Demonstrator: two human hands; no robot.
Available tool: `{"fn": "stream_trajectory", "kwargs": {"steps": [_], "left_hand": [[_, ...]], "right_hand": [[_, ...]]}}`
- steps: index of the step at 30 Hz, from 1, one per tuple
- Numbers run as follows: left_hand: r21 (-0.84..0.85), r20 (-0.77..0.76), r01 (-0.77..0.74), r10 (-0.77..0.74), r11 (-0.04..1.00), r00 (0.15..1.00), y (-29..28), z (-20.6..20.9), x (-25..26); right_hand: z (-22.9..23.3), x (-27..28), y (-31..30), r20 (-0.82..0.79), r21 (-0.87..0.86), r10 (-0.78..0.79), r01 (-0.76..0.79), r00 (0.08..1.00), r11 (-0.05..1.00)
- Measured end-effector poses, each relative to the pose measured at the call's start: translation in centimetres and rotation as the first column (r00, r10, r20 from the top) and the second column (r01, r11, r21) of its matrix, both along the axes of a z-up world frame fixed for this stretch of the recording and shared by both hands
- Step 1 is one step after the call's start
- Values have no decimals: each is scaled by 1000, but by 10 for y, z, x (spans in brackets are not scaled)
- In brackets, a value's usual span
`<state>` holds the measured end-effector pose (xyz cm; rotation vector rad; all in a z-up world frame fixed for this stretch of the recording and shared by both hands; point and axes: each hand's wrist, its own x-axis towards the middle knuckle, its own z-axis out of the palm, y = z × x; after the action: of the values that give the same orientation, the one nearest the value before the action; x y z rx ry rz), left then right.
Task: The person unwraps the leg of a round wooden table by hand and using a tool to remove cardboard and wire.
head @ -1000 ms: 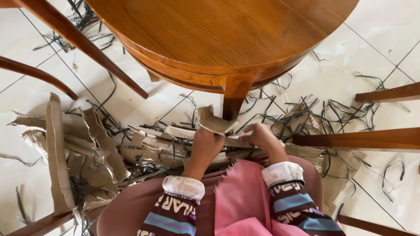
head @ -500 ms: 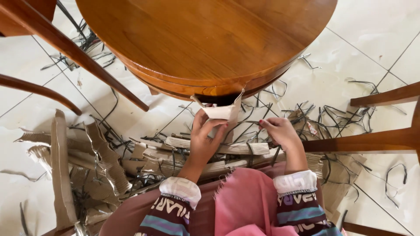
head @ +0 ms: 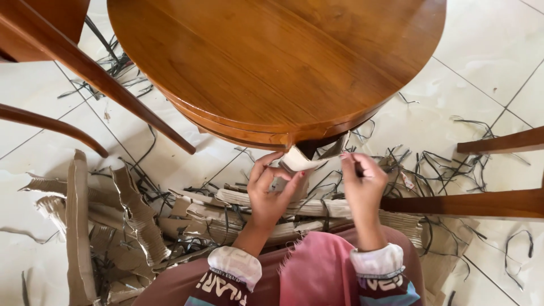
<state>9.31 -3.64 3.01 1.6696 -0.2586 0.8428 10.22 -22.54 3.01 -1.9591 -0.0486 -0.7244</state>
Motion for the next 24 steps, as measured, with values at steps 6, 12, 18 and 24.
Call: {"fn": "stream_trajectory", "kwargs": {"steps": [6, 12, 18, 24], "left_hand": [[-15, -71, -21, 20, 1000, 997, -2, -10, 0], [-26, -94, 34, -36, 999, 995, -2, -24, 4], [0, -81, 73, -73, 997, 994, 2, -32, 10], [37, -42, 42, -40, 998, 998, 6, -38, 21]], "right_hand": [[4, -5, 37, 184, 115, 81, -104, 980, 988], [-45, 16, 25, 97, 60, 193, -199, 976, 978], [-12, 17, 38, -78, 124, 339, -328, 938, 937], [-15, 31, 47, 27, 130, 309, -310, 951, 942]]}}
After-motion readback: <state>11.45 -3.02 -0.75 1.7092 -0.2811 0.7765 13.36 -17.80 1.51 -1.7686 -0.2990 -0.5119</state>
